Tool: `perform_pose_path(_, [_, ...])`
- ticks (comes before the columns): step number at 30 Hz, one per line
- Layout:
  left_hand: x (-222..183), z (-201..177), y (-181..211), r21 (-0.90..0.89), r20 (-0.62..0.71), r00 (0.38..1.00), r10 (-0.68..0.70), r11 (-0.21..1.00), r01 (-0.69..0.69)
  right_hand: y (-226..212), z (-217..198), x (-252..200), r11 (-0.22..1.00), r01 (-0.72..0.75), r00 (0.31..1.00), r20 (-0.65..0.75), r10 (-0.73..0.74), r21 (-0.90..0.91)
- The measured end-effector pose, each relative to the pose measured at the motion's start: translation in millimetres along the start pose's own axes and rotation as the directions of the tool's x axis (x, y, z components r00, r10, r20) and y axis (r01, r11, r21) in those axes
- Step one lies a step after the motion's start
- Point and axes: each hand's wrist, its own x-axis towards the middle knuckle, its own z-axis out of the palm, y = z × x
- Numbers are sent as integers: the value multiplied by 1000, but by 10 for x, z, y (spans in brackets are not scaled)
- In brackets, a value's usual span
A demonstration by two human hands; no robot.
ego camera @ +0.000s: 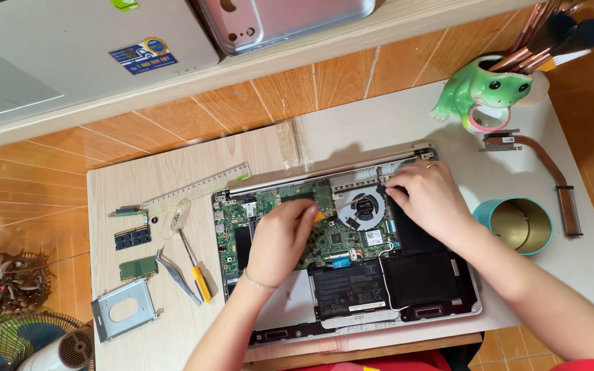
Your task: The recorder is disassembling and repairing internal components of a laptop, specifically focusing on the motherboard area.
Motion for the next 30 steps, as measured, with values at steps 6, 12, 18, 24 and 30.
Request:
perform_pose_path(6, [-276,-10,-147,-125,-13,991,-130,984,128,84,-19,235,998,-7,965,261,22,-58])
perform_pose_path(12, [-305,84,-201,-200,-24,994,-106,975,99,244,-10,477,998,-52,848,527,54,-19])
perform_pose_path(18, [-333,182,-215,-108,-31,998,-46,993,42,245,-8,619,989,-146,759,644,96,24])
perform_pose_path(24, [-387,324,-181,163,-27,996,88,983,-83,104,-28,607,989,-147,766,629,132,-28])
perform_pose_path(30, [-411,365,-163,303,-19,991,129,946,-117,36,59,453,994,-29,858,507,79,-106])
